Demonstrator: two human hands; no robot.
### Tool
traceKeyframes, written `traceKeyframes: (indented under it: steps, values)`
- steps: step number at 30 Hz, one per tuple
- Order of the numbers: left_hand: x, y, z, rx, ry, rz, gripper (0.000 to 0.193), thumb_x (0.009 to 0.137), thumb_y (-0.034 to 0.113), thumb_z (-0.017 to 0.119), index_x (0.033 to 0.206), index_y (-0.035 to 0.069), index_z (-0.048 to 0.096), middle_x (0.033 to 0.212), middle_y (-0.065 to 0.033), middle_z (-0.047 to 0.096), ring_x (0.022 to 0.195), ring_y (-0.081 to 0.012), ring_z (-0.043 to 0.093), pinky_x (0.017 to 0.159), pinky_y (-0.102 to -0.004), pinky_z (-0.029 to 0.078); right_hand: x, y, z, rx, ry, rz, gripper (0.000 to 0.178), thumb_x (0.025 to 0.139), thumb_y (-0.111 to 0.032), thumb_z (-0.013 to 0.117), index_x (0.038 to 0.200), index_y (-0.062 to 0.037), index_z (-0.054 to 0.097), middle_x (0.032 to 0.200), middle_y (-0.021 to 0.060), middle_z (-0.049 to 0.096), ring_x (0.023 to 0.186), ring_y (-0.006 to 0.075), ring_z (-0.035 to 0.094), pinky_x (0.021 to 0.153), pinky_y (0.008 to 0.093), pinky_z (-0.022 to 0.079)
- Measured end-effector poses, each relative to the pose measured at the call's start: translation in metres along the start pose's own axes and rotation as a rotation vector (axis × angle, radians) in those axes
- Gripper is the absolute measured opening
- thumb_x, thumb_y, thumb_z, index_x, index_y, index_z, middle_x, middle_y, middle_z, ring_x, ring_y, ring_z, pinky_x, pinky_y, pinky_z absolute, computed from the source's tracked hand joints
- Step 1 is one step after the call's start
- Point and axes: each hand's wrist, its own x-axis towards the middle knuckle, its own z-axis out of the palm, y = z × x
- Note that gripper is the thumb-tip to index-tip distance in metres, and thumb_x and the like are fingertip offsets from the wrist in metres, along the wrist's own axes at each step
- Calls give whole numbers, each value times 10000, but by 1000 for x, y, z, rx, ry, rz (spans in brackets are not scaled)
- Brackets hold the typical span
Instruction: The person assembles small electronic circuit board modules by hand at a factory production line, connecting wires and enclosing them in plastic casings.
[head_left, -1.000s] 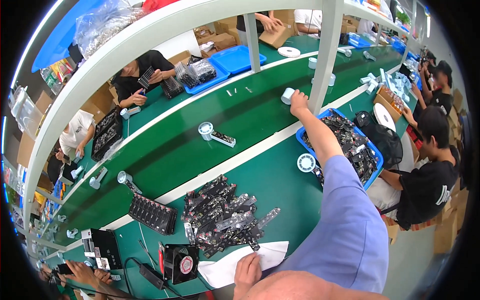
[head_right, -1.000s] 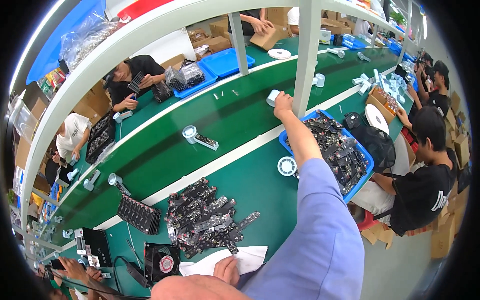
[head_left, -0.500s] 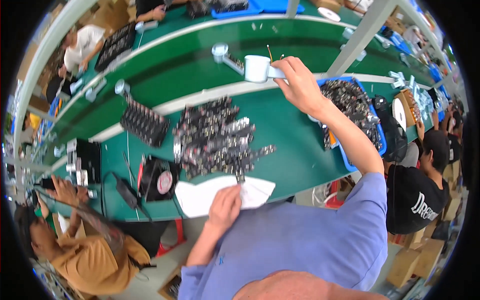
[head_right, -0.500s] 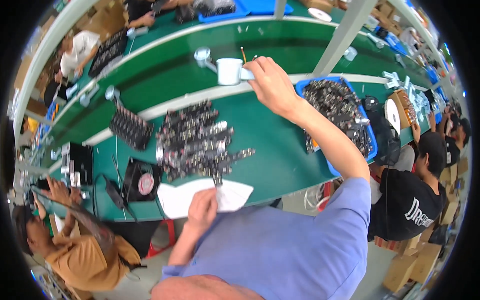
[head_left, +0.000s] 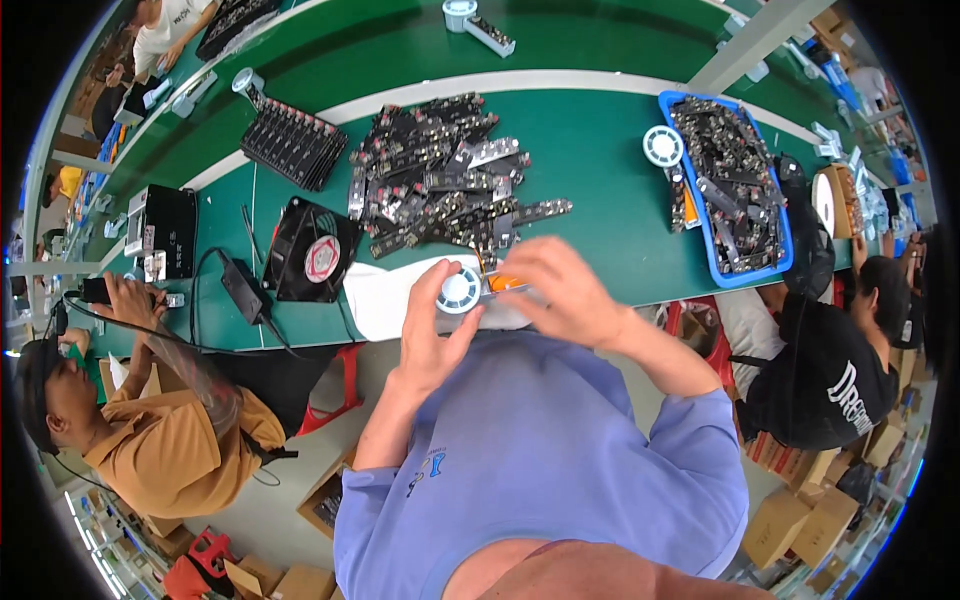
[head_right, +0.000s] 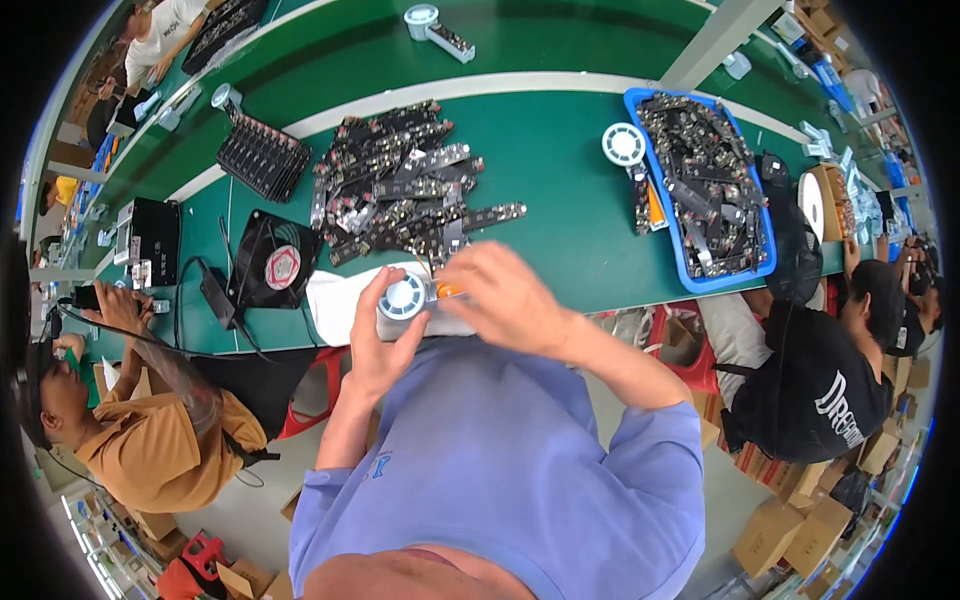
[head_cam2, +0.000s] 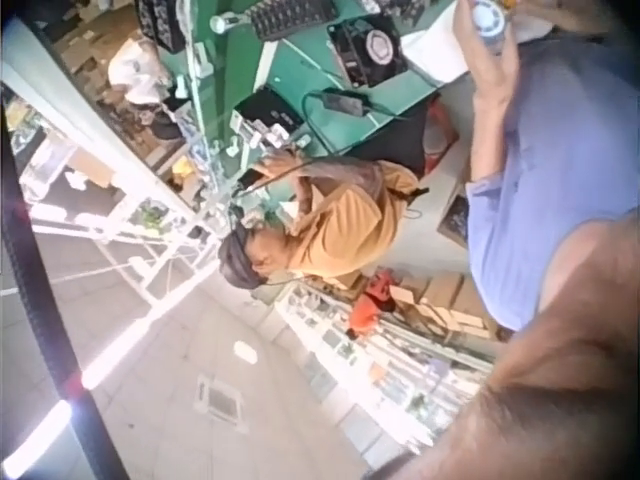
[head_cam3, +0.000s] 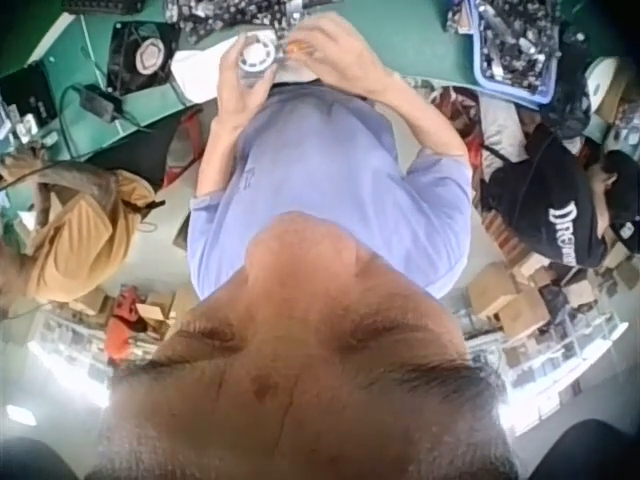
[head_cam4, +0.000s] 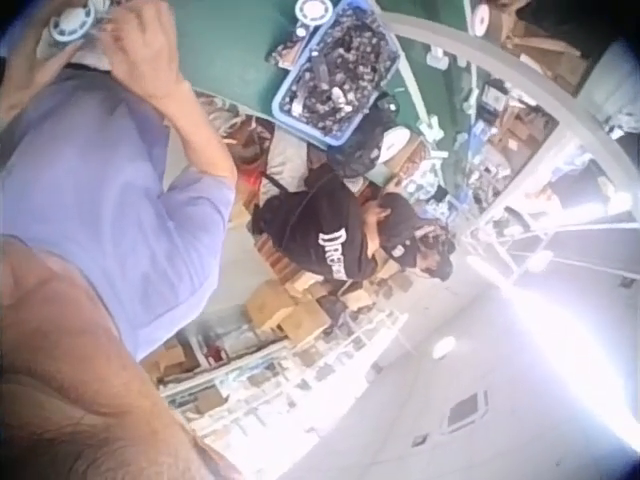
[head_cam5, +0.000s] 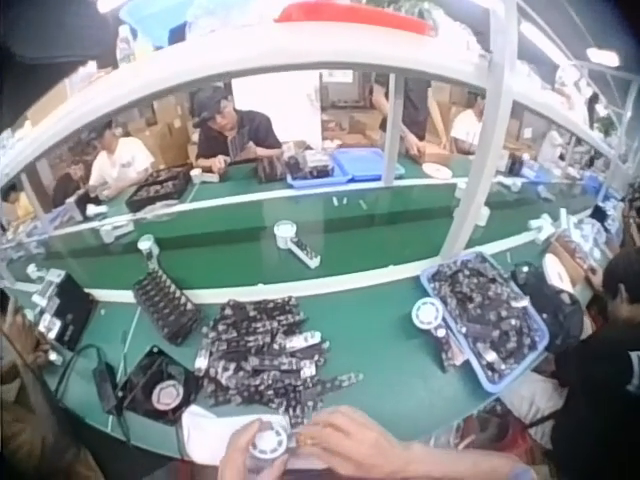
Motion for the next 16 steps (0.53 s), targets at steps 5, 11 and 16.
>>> traceKeyframes:
  steps: [5,11,16]
  values:
    - [8,11,-10,190,-32,119,657,831,63,814,1420,13,529,1372,-188,629,1328,-388,567,1150,-506,397,31,33,-11,-155,148,193,391,879,-48,742,1258,-9,651,1215,145,667,1159,347,594,1000,448,497]
    - [19,21,-7,287,-34,72,466,861,128,799,1287,28,638,1259,-122,707,1293,-333,600,1182,-529,333,30,64,7,-163,77,213,349,880,-46,743,1223,-25,681,1142,131,678,1147,352,598,1003,448,485]
    - [32,21,1,286,-39,59,458,870,133,804,1293,45,651,1173,-93,745,1252,-285,631,1184,-522,331,29,54,-2,94,-14,427,257,901,-58,745,1157,-51,723,1075,126,672,1145,339,610,985,435,488]
